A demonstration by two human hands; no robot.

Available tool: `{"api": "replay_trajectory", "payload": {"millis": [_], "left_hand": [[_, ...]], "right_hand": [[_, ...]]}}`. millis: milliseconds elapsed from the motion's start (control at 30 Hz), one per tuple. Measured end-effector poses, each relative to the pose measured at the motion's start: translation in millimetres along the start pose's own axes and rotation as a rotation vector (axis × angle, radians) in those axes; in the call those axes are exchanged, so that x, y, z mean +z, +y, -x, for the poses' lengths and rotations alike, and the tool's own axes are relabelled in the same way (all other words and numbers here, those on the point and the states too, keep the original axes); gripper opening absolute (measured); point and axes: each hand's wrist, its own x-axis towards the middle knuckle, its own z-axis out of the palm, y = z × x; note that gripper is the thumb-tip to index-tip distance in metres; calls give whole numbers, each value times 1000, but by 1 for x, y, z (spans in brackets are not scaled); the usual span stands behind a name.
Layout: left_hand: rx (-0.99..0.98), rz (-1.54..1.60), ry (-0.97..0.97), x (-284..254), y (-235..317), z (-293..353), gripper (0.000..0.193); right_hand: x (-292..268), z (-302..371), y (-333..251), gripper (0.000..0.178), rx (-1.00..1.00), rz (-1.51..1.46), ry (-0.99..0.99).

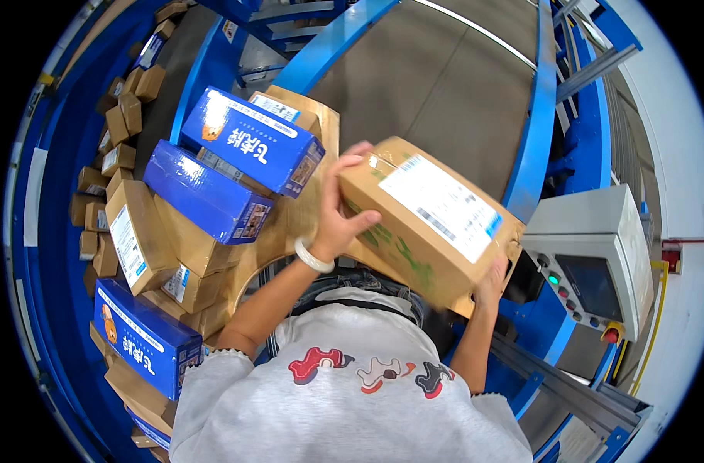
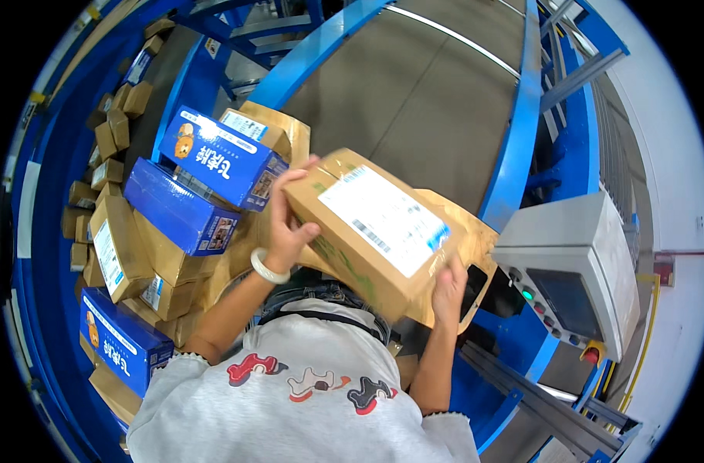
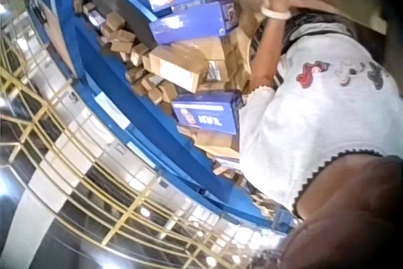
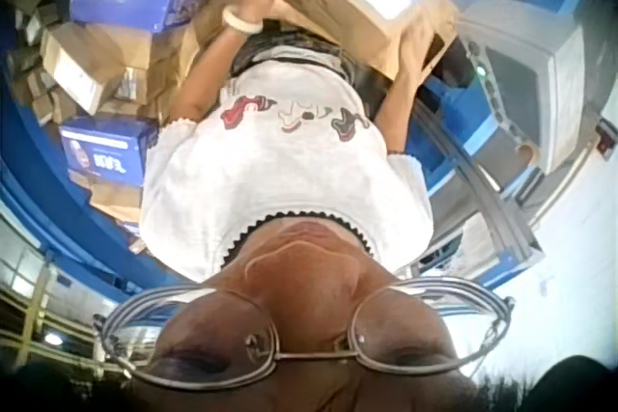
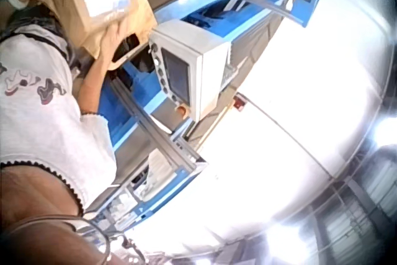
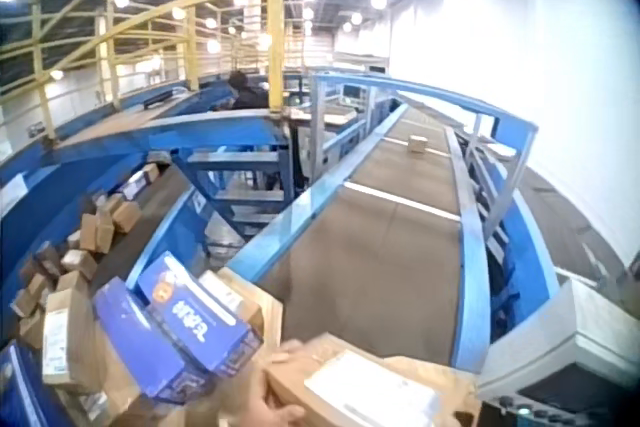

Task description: The person stands at a conveyor belt in a warehouse, rapidly picking up cardboard boxes and plastic mailers. They place each item onto a wooden sorting board, briefly orienting it before pushing it onto a secondary conveyor belt. The process is repetitive and continuous.

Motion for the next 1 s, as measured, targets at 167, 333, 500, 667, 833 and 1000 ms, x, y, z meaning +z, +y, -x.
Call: {"api": "replay_trajectory", "payload": {"millis": [167, 333, 500, 667, 833, 1000], "left_hand": [[-38, -78, 7, 7, -66, 87, 72], [-245, -413, -62, 30, -43, 115, 71], [-399, -241, 43, 42, -46, 121, 89], [-374, -43, 129, 52, -79, 80, 89], [-307, -415, 150, 33, -111, 5, 84], [-336, -26, 213, 24, -94, 87, 58]], "right_hand": [[25, -12, 42, 64, 198, -449, 83], [-6, 92, 68, 88, 826, -490, 243], [56, 84, -9, 89, 735, -690, -28], [88, 3, 5, 78, 633, -720, 29], [101, -90, 20, 80, 699, -618, -94], [126, -76, 71, 66, 775, -388, -451]]}}
